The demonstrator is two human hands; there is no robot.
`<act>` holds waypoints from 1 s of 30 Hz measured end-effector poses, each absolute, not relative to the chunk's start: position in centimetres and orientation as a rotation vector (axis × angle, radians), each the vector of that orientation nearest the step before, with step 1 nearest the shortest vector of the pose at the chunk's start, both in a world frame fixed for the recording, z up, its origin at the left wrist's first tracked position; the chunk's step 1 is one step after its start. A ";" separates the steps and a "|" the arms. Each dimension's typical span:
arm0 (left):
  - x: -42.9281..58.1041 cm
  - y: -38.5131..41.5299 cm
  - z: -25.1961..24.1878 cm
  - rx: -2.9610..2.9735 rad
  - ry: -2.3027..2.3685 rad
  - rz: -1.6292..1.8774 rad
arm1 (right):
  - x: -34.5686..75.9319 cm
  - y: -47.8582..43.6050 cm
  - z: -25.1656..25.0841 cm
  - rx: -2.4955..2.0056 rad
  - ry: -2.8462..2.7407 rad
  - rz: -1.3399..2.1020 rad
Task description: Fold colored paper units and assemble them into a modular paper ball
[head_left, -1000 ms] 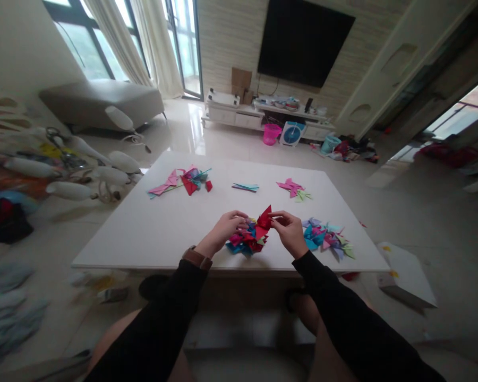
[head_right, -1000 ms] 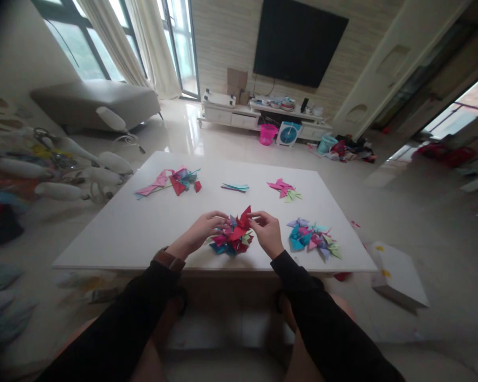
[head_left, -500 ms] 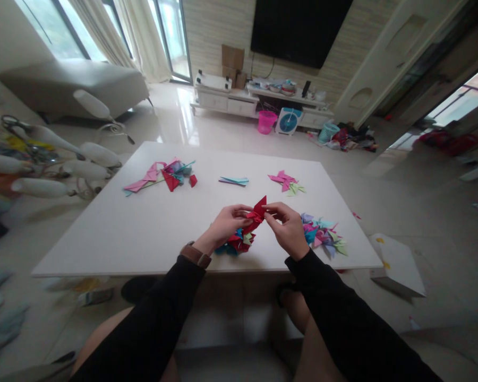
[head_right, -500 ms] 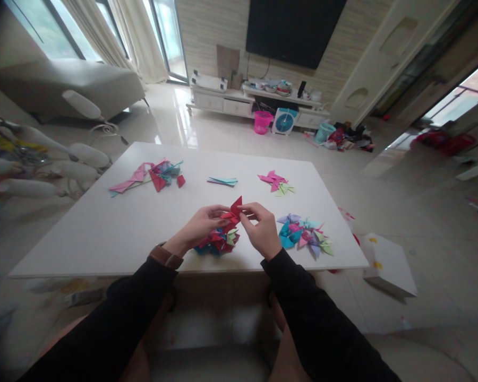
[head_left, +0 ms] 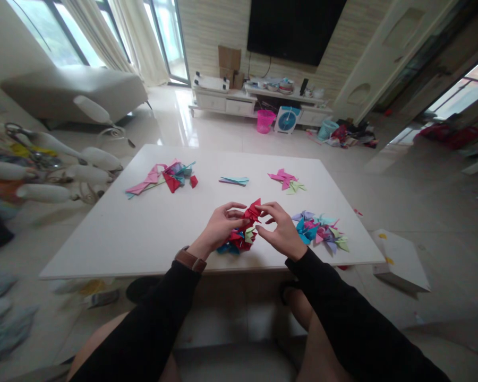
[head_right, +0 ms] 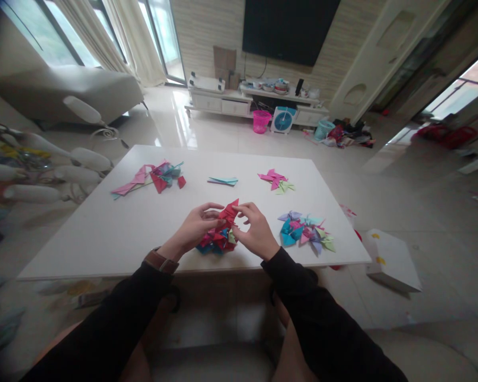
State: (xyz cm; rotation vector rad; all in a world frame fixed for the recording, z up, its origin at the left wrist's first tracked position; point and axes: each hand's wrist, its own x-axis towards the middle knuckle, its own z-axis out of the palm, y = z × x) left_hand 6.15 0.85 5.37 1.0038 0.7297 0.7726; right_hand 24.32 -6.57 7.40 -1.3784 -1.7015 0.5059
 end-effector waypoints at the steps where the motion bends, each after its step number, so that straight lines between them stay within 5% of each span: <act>1: 6.1 0.9 5.4 1.007 0.730 0.785 | 24.2 -6.5 7.4 -1.375 -1.703 0.507; 30: 6.0 0.9 5.6 0.994 0.723 0.804 | 23.1 -6.1 6.6 -1.421 -1.590 0.647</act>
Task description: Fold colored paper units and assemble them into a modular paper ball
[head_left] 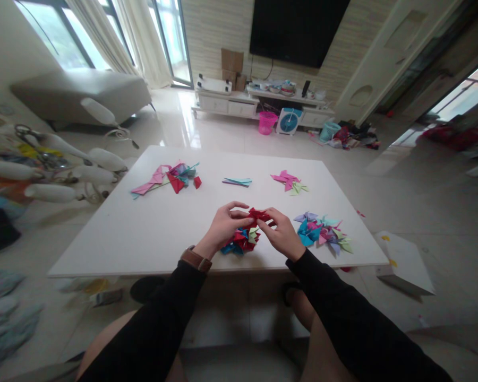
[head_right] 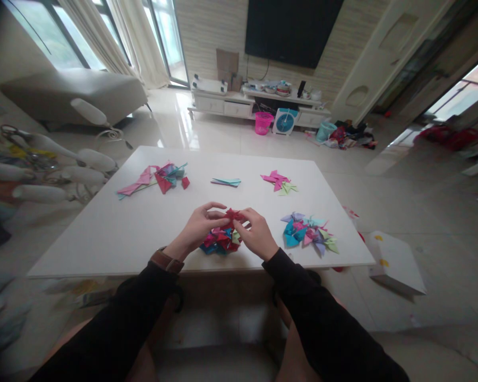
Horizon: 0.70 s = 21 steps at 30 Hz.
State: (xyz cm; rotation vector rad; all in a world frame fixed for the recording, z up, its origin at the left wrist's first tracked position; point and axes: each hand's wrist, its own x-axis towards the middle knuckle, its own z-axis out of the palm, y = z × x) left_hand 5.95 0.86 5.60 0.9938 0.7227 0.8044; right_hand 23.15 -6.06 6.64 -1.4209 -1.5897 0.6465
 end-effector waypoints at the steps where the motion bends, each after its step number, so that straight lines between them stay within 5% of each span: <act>1: 6.0 0.9 5.6 0.994 0.727 0.806 | 23.1 -6.1 6.6 -1.424 -1.596 0.645; 21: 6.0 0.9 5.1 0.983 0.827 0.823 | 23.5 -6.0 6.9 -1.441 -1.520 0.436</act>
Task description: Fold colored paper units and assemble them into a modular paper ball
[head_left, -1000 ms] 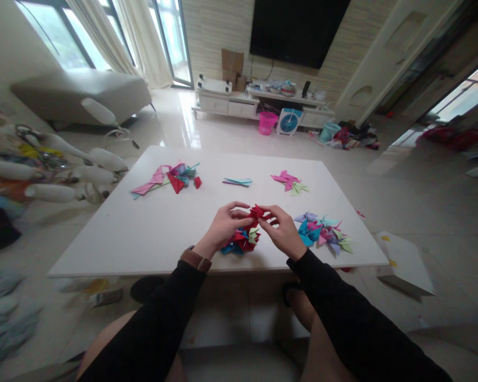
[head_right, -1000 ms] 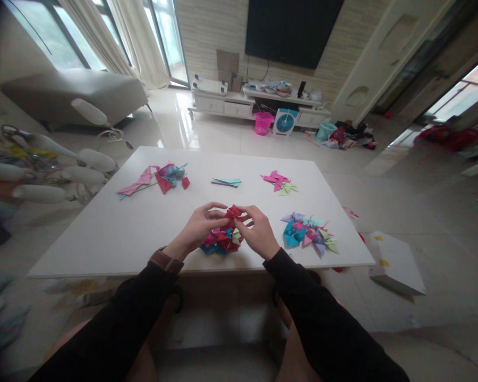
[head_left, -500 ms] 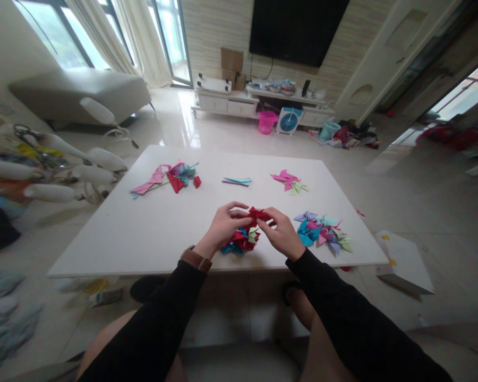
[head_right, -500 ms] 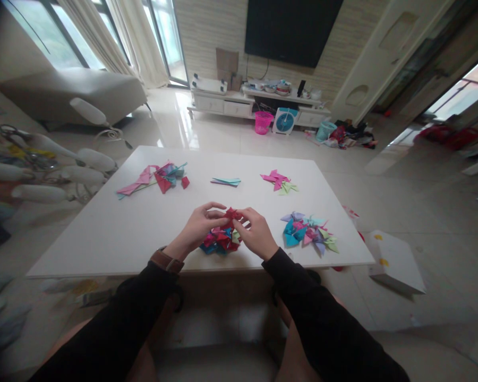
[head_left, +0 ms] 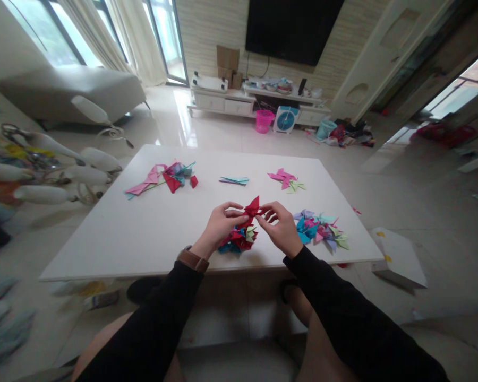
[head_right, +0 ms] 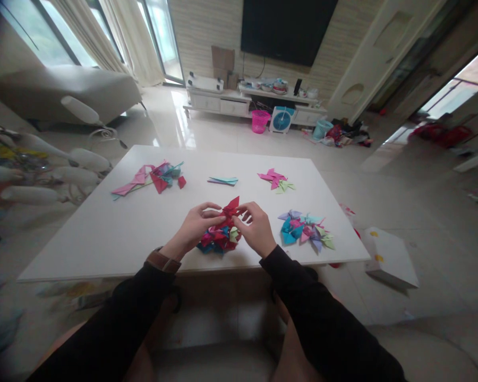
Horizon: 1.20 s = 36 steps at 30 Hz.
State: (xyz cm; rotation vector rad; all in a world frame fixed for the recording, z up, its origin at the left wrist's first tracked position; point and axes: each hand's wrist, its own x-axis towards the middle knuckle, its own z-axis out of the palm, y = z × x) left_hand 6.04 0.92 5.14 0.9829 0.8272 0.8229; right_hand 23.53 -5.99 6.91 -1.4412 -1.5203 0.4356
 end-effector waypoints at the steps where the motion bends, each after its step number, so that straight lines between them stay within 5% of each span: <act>1: 6.0 0.9 5.1 0.989 0.830 0.820 | 23.5 -6.0 6.9 -1.437 -1.524 0.438; 11: 6.1 1.0 4.9 1.020 0.909 0.780 | 25.9 -4.9 6.5 -1.538 -1.576 0.349; 23: 5.7 1.4 5.6 0.958 1.021 0.779 | 38.3 -2.6 1.5 -2.481 -1.623 0.136; 36: 5.3 1.8 5.9 0.972 1.034 0.795 | 40.0 -3.4 0.3 -2.696 -1.652 0.196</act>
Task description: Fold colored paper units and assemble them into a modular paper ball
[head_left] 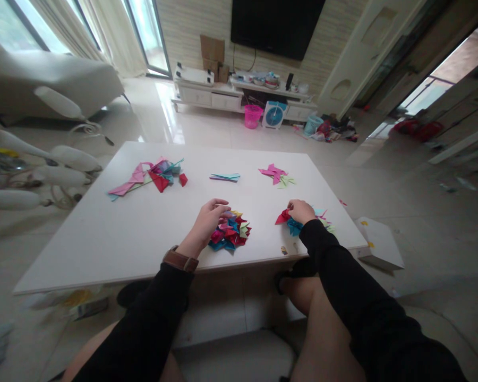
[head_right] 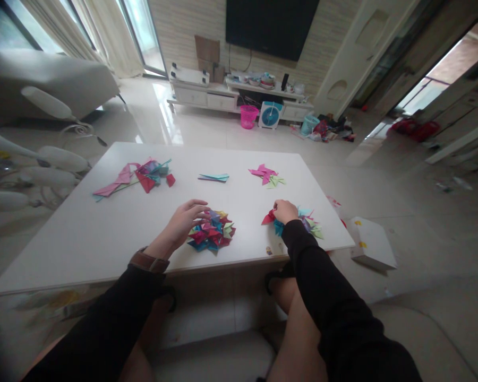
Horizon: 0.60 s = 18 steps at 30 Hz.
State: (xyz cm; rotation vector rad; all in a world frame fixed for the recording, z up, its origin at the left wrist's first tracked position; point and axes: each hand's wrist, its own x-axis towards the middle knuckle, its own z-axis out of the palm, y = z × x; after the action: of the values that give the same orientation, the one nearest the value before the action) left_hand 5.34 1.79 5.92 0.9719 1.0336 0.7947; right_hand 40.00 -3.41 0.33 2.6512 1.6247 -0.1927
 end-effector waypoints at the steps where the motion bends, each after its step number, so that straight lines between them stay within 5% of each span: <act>1: 5.4 1.8 5.9 0.979 1.035 0.795 | 40.0 -3.4 0.5 2.658 1.613 -0.183; 6: 5.4 1.8 5.7 1.008 1.033 0.787 | 39.1 -2.9 1.9 2.776 1.740 -0.077; 10: 5.8 1.7 5.7 0.954 1.004 0.788 | 34.1 -3.1 3.5 2.890 2.351 -0.243; 14: 6.7 1.1 5.9 0.792 0.867 0.753 | 26.1 -4.8 4.9 2.233 3.053 -0.502; 18: 7.7 0.3 5.8 0.742 0.692 0.617 | 21.2 -5.9 5.1 1.955 3.040 -0.526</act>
State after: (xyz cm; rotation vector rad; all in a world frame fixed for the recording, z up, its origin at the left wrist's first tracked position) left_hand 7.71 0.29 5.77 0.7417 0.6921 0.6171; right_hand 21.16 -5.87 5.06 1.9551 3.0402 -0.5262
